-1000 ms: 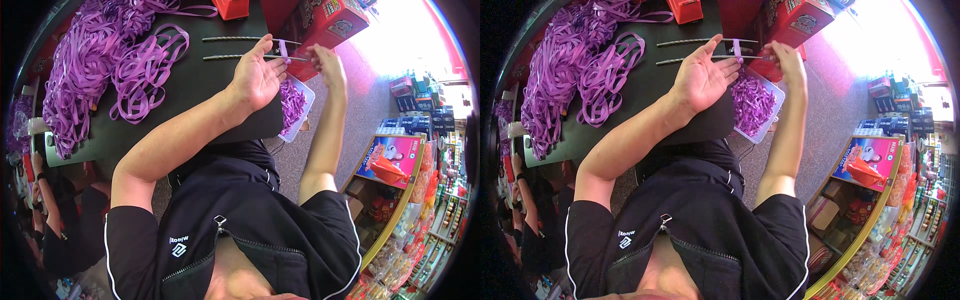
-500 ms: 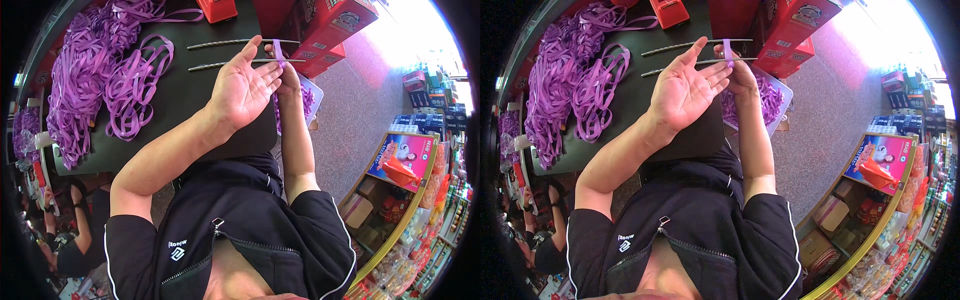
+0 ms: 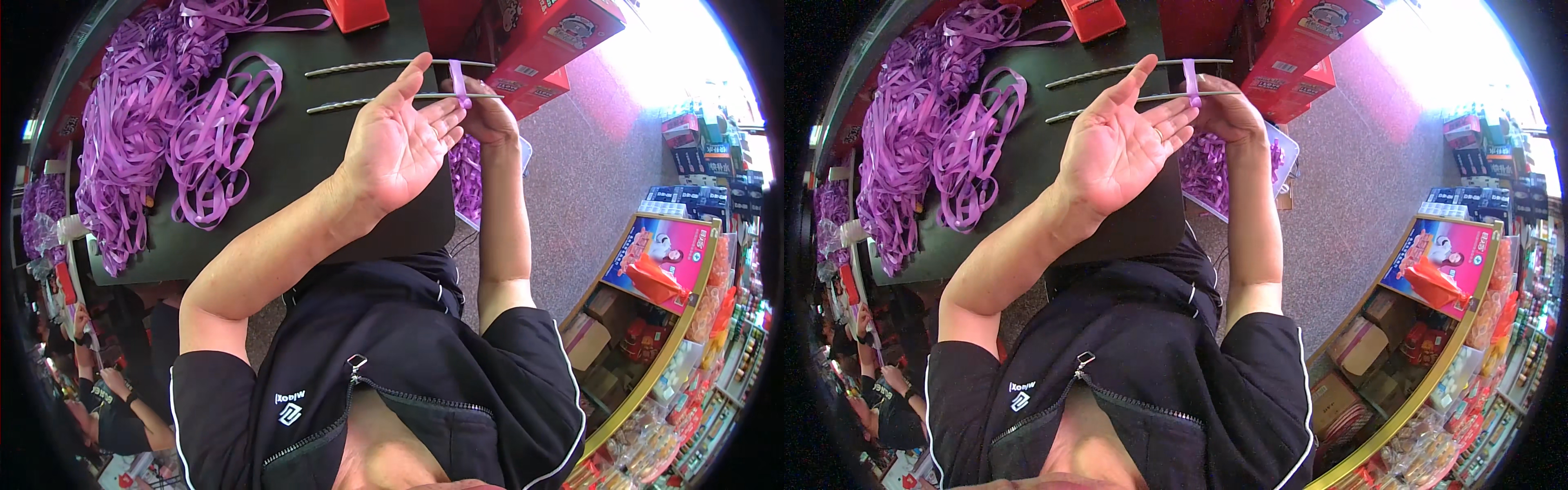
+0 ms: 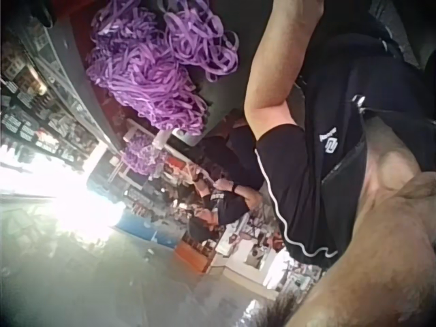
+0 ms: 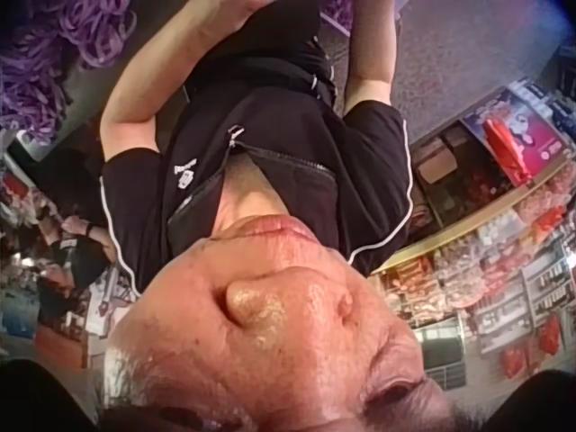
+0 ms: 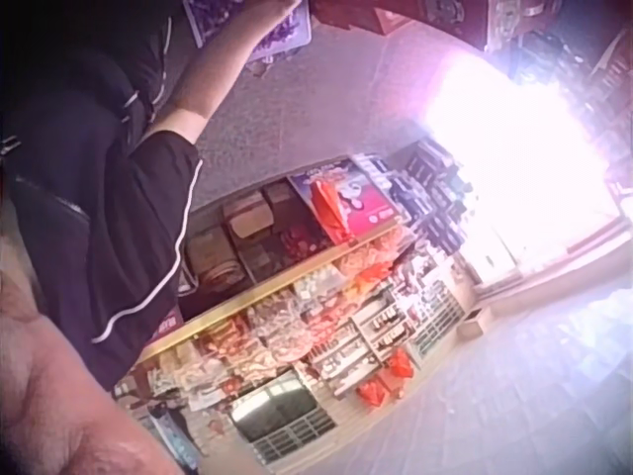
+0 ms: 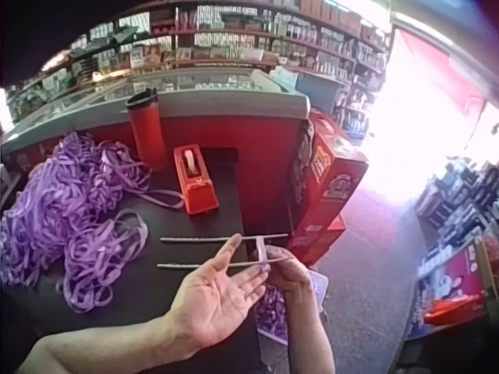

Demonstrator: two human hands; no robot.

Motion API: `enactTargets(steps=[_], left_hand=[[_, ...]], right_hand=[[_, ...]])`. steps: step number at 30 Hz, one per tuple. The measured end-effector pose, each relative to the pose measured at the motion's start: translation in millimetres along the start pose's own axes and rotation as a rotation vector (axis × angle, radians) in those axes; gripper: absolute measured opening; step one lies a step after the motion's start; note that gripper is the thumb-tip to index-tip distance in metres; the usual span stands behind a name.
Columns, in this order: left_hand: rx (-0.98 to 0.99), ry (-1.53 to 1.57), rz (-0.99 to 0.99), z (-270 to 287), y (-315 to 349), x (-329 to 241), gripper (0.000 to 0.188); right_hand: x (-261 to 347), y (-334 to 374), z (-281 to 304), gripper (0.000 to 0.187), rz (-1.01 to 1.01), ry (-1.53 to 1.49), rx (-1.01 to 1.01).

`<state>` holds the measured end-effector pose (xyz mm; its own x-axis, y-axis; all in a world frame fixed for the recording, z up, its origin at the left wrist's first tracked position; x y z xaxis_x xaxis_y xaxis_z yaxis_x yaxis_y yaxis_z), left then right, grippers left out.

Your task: Wrapping purple ribbons around two metal rods to create bundles or loops for packaging.

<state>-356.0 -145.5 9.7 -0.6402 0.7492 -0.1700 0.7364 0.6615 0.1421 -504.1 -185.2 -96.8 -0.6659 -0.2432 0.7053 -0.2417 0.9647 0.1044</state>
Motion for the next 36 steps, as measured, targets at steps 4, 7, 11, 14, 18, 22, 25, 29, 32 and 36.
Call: enactTargets(steps=[4,7,11,14,18,22,25,29,32,36], left_hand=[[-0.013,-0.003,-0.007,-0.4,0.1,0.2,0.054],[-0.007,-0.011,-0.008,-0.4,-0.5,0.4,0.054],[0.002,-0.012,-0.01,-1.1,-0.9,1.1,0.054],[0.004,-0.004,-0.006,-1.1,-1.2,1.7,0.054],[-0.012,-0.007,-0.011,-2.4,0.5,0.5,0.054],[-0.053,-0.002,-0.011,-4.6,0.6,1.6,0.052],[-0.069,0.022,-0.012,-2.4,-0.4,2.3,0.049],[-0.084,0.02,-0.011,-0.8,0.0,1.9,0.046],[-0.098,0.011,-0.015,-3.1,1.3,1.8,0.044],[-0.109,0.002,-0.025,-3.1,2.1,1.4,0.045]], right_hand=[[18.6,2.4,-5.0,0.019,-0.004,0.114,-0.014],[26.9,5.3,-16.3,0.02,-0.014,0.216,0.009],[31.8,9.4,-14.8,0.03,-0.012,0.282,0.035],[31.2,11.2,-12.5,0.036,-0.023,0.242,-0.024],[34.0,15.7,-20.5,0.039,-0.063,0.209,-0.135],[41.2,10.6,-16.1,0.043,-0.066,0.249,-0.133],[52.9,20.8,-11.5,0.046,-0.05,0.469,-0.296],[82.4,38.4,-31.3,0.041,0.052,1.013,-0.535],[92.8,41.1,-51.8,0.043,0.082,1.317,-0.611],[95.9,41.7,-58.6,0.039,0.065,1.347,-0.569]])
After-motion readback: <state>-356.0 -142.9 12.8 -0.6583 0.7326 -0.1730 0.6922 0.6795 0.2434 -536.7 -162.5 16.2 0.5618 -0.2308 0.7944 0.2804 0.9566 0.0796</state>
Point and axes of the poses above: each hand's wrist, its own y-axis away from the middle knuckle, its own z-axis out of the back of the hand, x = y × z, the point moved 6 cm from there along -y, towards the middle knuckle, and after that the axes turned 8 degrees about y, right-handed, at the moved point
